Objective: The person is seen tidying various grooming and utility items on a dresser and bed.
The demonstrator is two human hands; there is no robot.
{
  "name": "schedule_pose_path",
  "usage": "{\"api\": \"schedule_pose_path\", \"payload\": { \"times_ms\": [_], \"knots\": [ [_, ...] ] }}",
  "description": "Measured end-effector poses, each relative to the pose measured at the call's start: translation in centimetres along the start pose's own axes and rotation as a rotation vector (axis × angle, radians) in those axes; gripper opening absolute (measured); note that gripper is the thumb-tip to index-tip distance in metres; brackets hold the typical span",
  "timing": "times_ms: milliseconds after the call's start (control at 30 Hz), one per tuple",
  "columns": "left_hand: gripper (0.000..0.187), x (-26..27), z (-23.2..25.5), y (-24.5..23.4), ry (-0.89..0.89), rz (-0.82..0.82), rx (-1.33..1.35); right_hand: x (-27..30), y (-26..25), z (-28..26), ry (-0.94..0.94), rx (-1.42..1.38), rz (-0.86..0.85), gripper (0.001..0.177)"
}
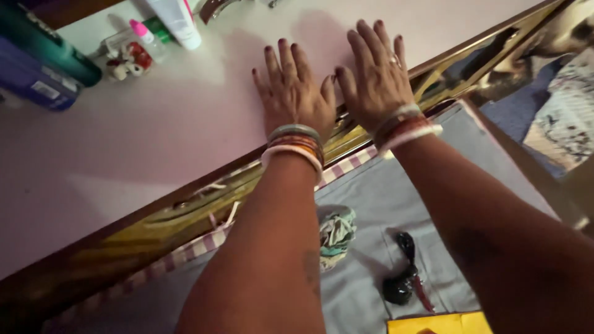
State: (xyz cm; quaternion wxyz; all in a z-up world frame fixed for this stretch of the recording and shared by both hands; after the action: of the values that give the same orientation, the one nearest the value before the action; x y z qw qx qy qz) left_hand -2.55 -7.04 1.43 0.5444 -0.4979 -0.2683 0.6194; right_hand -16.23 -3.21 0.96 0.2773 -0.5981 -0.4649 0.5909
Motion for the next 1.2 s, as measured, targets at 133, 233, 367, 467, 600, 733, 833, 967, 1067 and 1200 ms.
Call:
{"api": "schedule_pose_path", "payload": {
  "times_ms": [133, 233, 367, 467, 600, 733, 833, 967, 1067, 1200],
  "knots": [
    [0.076, 0.1, 0.3, 0.1, -0.002, -0.082, -0.058, 7.4, 0.3, -2.5, -0.092, -0.085, 0.197, 0.063],
    [0.075, -0.3, 0.3, 0.3, 0.008, -0.085, -0.087, 14.2, 3.8, -4.2, -0.022, -0.175, 0.244, 0.068],
    [0.076, -0.3, 0.2, 0.4, 0.004, -0.087, -0.121, 23.5, 14.3, -6.3, 0.442, -0.178, -0.367, 0.072],
    [0.077, -0.3, 0.1, 0.4, 0.01, -0.105, -0.118, 24.3, 15.0, -12.3, 0.461, -0.19, -0.647, 0.08],
    [0.076, -0.5, 0.0, 0.6, 0.003, -0.111, -0.115, 33.2, 22.4, -14.1, 0.394, -0.192, -0.698, 0.057],
    [0.075, -0.3, 0.2, 0.5, 0.028, -0.101, -0.106, 37.8, 23.9, -10.7, 0.685, -0.533, -0.448, 0.029],
    [0.075, -0.3, -0.1, 0.4, 0.027, -0.096, -0.104, 35.2, 18.2, -7.9, 0.972, -0.76, -0.211, 0.038],
    [0.073, -0.2, -0.1, 0.3, 0.031, -0.084, -0.11, 33.2, 10.7, -5.1, 0.461, 0.069, -0.036, 0.067],
    [0.073, -0.3, 0.1, 0.1, 0.055, -0.069, -0.158, 38.1, 6.8, -3.0, 1.32, -0.018, -0.269, 0.072],
    [0.075, -0.6, 0.1, 0.3, 0.026, -0.098, -0.144, 51.2, 13.8, -1.5, 1.778, -0.054, -0.434, 0.076]
  ]
}}
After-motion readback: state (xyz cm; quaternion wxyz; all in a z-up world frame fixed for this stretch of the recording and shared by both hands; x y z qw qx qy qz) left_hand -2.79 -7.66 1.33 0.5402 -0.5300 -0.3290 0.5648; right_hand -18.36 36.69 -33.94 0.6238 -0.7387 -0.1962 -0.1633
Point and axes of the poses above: each hand's wrist, its own x-axis away from the middle knuckle, its own y-axis out of the palm, z = x × y, the point moved 8 cm from there along -x, towards the middle knuckle, and after that the axes turned 13 degrees about -y, right-handed, at the moved point
